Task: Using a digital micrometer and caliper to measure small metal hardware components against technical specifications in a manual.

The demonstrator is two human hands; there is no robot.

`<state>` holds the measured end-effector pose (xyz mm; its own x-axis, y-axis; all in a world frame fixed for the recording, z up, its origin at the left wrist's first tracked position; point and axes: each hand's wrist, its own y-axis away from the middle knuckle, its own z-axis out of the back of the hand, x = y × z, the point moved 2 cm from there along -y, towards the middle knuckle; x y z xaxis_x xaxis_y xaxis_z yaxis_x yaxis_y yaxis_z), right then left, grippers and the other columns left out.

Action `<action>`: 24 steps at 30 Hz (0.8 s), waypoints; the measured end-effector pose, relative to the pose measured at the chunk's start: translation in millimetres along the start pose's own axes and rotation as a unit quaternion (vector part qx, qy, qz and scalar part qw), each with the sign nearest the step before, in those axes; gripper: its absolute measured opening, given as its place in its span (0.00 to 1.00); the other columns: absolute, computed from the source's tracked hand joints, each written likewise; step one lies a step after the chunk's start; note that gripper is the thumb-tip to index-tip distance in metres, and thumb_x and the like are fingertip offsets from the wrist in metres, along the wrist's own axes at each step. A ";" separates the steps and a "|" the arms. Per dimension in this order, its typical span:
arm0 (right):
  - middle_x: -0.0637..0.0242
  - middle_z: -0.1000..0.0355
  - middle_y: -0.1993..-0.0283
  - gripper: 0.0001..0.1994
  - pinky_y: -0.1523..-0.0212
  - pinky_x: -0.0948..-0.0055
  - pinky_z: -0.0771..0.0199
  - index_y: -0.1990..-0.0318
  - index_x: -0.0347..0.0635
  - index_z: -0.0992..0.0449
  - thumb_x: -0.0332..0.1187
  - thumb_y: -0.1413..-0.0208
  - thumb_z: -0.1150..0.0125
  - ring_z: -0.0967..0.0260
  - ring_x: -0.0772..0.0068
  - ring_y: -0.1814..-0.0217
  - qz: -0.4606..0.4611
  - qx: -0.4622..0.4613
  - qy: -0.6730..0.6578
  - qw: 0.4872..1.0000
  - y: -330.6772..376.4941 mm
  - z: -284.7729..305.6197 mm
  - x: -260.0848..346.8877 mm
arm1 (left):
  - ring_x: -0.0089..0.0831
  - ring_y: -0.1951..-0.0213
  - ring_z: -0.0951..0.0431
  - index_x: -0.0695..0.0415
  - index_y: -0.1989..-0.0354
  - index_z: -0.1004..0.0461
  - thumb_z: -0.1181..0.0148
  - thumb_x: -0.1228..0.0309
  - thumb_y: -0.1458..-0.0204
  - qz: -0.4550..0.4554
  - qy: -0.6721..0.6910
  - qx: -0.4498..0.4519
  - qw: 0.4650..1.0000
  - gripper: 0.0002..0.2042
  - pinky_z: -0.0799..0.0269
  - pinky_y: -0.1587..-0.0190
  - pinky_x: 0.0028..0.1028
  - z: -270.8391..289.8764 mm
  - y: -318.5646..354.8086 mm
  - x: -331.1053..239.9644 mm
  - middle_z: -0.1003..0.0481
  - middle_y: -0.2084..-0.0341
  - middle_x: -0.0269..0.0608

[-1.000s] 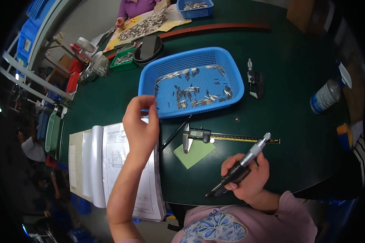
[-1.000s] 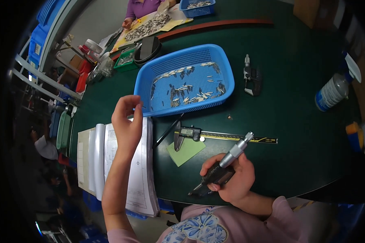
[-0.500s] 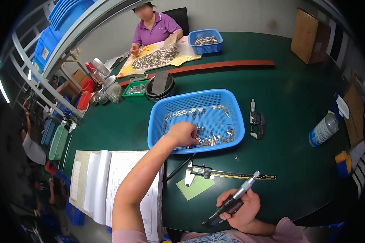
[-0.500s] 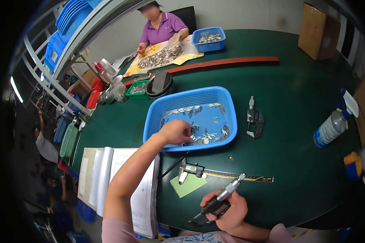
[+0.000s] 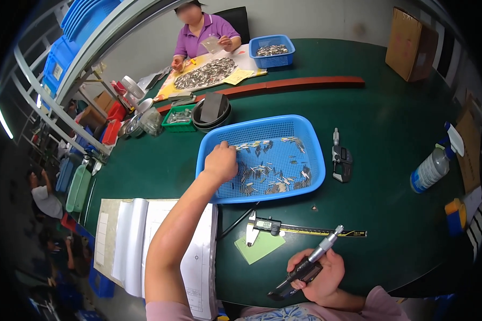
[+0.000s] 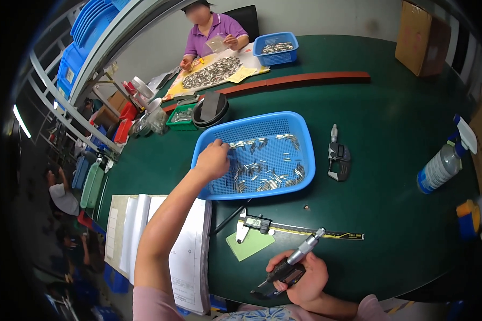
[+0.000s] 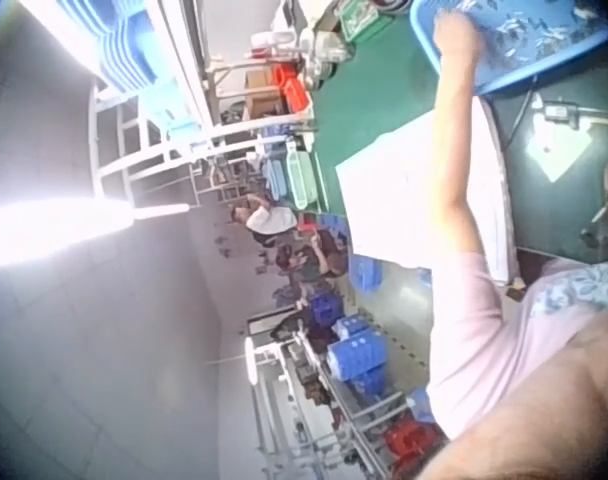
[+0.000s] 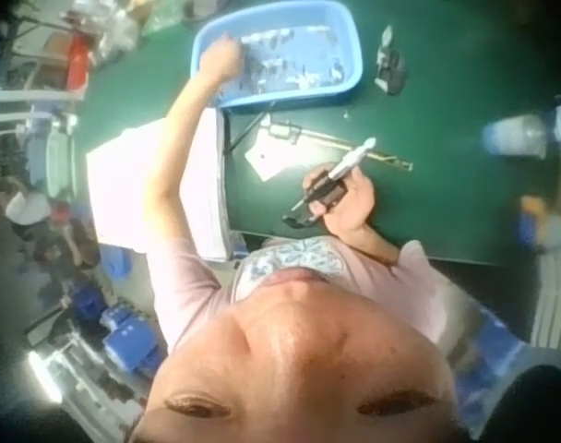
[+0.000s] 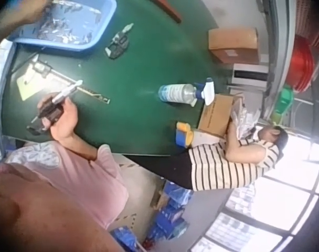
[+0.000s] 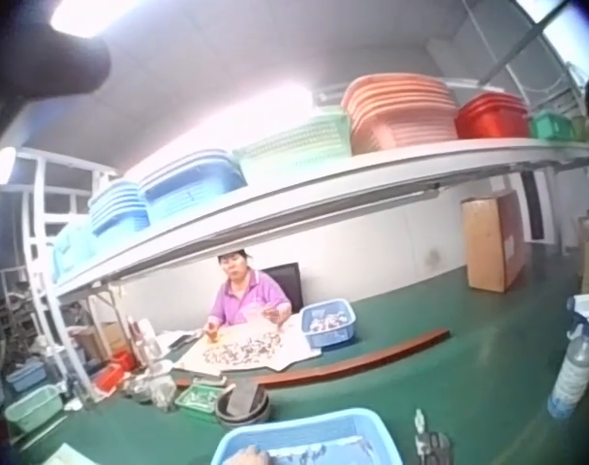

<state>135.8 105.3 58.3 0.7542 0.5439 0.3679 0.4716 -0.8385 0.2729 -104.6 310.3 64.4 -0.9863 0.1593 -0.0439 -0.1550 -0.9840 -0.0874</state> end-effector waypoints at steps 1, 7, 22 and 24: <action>0.48 0.34 0.73 0.29 0.85 0.74 0.45 0.71 0.29 0.34 0.53 0.56 0.68 0.43 0.69 0.87 0.001 0.002 -0.001 1.000 0.3 -0.1 0.0 | 0.40 0.63 0.32 0.61 0.69 0.30 0.46 0.70 0.64 -0.011 -0.070 0.002 0.997 0.12 0.34 0.66 0.32 -2.1 -1.0 4.9 0.32 0.68 0.47; 0.48 0.34 0.73 0.29 0.85 0.75 0.45 0.71 0.29 0.34 0.53 0.57 0.67 0.43 0.68 0.87 -0.007 -0.023 -0.022 0.999 2.0 2.1 0.9 | 0.35 0.58 0.34 0.60 0.62 0.34 0.43 0.73 0.69 -0.054 -0.280 0.079 0.955 0.19 0.35 0.62 0.30 -11.5 -1.9 4.6 0.34 0.64 0.44; 0.51 0.33 0.73 0.28 0.86 0.77 0.42 0.70 0.29 0.33 0.51 0.56 0.65 0.41 0.71 0.86 0.018 0.002 -0.005 1.000 -7.3 1.5 0.5 | 0.45 0.64 0.30 0.61 0.64 0.30 0.51 0.70 0.60 -0.016 0.091 0.040 0.995 0.13 0.34 0.60 0.34 25.5 -2.3 -7.7 0.30 0.70 0.52; 0.51 0.33 0.73 0.27 0.86 0.78 0.42 0.70 0.29 0.33 0.51 0.56 0.64 0.41 0.71 0.87 0.004 -0.026 0.004 1.000 -6.4 2.9 -2.3 | 0.44 0.64 0.29 0.63 0.71 0.30 0.50 0.71 0.62 0.077 -0.054 0.007 0.996 0.10 0.34 0.61 0.36 18.1 -12.4 3.5 0.30 0.70 0.51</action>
<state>132.4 109.4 53.1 0.7541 0.5380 0.3767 0.4417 -0.8399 0.3153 -107.1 321.6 83.3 -0.9987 -0.0029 0.0512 -0.0009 -0.9973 -0.0734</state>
